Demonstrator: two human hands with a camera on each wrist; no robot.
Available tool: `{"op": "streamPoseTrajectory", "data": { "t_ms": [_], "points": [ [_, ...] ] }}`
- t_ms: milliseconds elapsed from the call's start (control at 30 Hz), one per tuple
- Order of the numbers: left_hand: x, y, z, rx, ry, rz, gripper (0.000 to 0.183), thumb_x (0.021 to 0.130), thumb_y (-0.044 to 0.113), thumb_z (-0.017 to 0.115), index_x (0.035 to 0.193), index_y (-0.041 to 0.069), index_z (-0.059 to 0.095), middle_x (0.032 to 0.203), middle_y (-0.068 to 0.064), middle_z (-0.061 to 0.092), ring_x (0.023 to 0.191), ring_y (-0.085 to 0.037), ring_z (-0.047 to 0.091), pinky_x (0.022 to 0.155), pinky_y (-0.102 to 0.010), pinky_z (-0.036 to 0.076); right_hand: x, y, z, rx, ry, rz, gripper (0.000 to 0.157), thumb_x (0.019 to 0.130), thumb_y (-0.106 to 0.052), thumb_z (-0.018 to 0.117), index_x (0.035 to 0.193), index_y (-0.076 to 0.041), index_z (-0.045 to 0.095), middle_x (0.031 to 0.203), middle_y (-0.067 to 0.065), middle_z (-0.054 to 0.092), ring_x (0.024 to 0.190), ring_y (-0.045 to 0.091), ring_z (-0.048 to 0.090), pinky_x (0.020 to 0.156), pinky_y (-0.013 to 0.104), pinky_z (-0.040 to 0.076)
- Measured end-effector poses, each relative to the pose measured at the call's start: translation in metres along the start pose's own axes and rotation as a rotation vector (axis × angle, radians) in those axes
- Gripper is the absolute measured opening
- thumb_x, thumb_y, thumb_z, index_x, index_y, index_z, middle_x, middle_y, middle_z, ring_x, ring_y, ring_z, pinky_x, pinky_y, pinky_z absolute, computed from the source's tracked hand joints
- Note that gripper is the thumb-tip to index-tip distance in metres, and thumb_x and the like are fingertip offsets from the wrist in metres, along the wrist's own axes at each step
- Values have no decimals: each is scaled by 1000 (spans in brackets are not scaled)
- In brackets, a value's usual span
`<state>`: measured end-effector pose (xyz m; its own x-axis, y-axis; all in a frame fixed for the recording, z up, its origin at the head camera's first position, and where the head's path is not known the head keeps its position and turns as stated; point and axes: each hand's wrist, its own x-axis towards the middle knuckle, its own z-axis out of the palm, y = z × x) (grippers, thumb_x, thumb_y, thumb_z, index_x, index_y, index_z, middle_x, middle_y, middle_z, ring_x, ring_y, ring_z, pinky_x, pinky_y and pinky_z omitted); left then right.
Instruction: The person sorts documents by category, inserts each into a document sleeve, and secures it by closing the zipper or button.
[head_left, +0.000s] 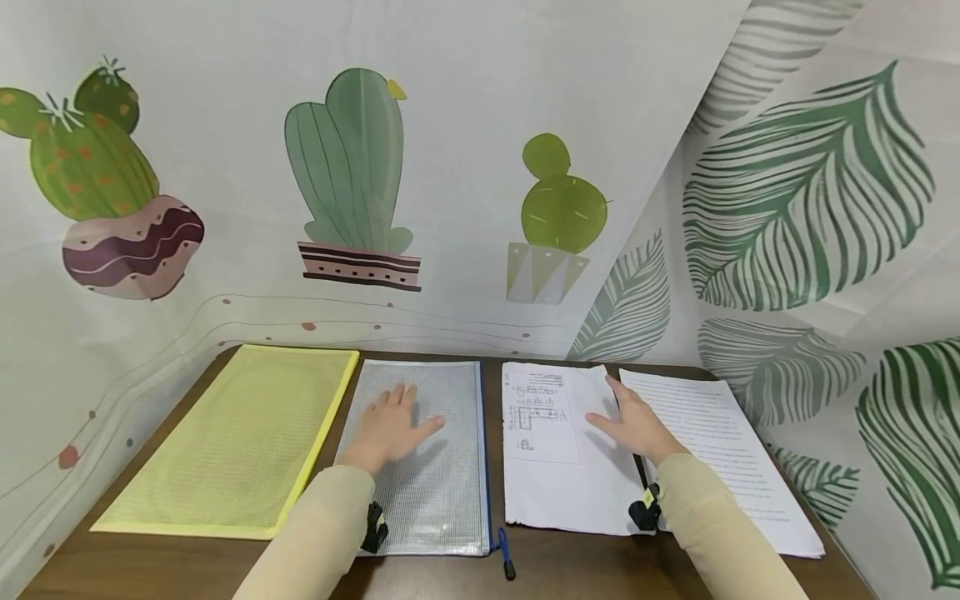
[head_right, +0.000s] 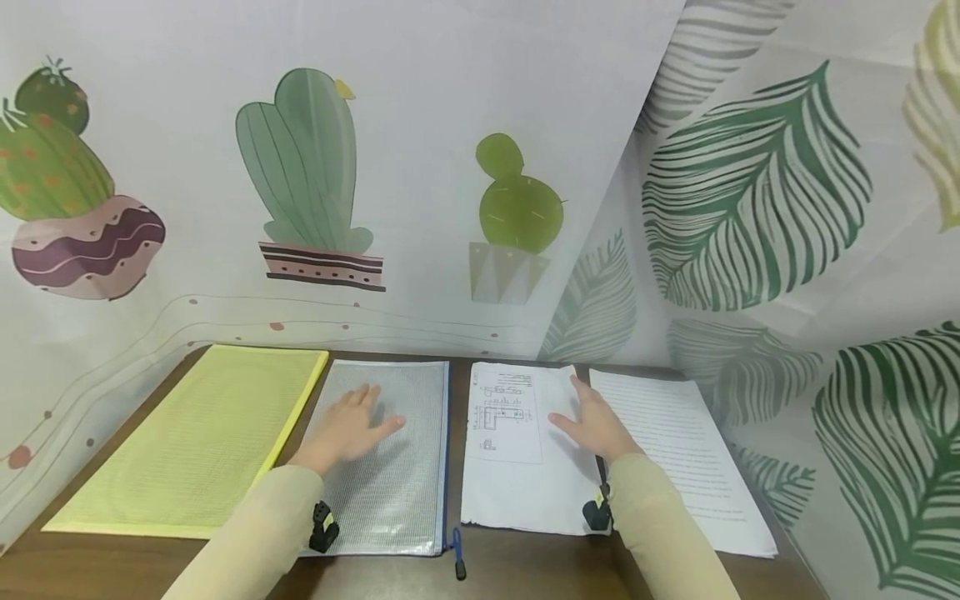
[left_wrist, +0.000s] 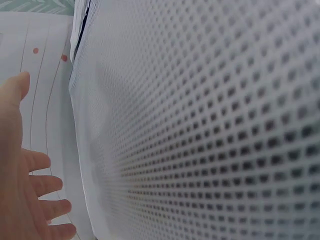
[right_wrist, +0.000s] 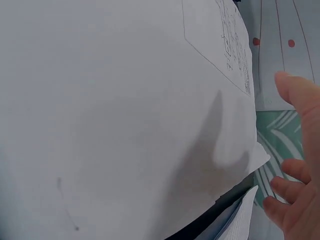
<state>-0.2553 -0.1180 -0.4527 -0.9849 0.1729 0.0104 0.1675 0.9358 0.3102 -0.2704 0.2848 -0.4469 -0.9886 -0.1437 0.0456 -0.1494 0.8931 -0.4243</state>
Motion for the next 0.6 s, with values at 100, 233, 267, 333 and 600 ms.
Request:
{"op": "streamPoseTrajectory", "data": {
  "t_ms": [100, 233, 267, 333, 600],
  "points": [
    [-1, 4, 1, -9, -8, -4, 91, 87, 70, 39, 147, 2, 29, 151, -23, 29, 137, -45, 28, 111, -58, 25, 1, 0, 0, 7, -4, 10, 90, 87, -46, 62, 149, 1, 17, 146, 35, 27, 131, 51, 32, 106, 60, 31],
    [-4, 10, 1, -34, -3, -5, 88, 88, 67, 40, 144, 0, 34, 148, -24, 34, 135, -44, 33, 109, -58, 30, 1, 0, 2, 10, -23, 20, 91, 86, -45, 63, 148, 2, 17, 145, 36, 28, 130, 52, 32, 105, 60, 31],
    [-4, 12, 1, -41, 0, -6, 87, 89, 66, 40, 143, -1, 35, 148, -24, 35, 135, -44, 34, 108, -58, 31, 1, 1, 3, 11, -28, 25, 92, 86, -45, 64, 148, 3, 17, 145, 36, 29, 130, 52, 33, 105, 60, 32],
    [-6, 15, 0, -50, 6, -7, 85, 90, 64, 41, 142, -3, 37, 147, -23, 37, 134, -43, 35, 108, -57, 32, 1, 0, 4, 12, -37, 41, 92, 85, -43, 65, 148, 3, 16, 144, 36, 30, 130, 51, 34, 105, 60, 33],
    [-5, 29, 4, -77, 24, -28, 79, 93, 58, 41, 136, -9, 42, 141, -28, 42, 128, -48, 41, 102, -59, 38, 1, -4, 7, -13, -53, 104, 88, 85, -34, 67, 146, 7, 18, 136, 39, 38, 123, 51, 42, 100, 57, 39]
  ]
}}
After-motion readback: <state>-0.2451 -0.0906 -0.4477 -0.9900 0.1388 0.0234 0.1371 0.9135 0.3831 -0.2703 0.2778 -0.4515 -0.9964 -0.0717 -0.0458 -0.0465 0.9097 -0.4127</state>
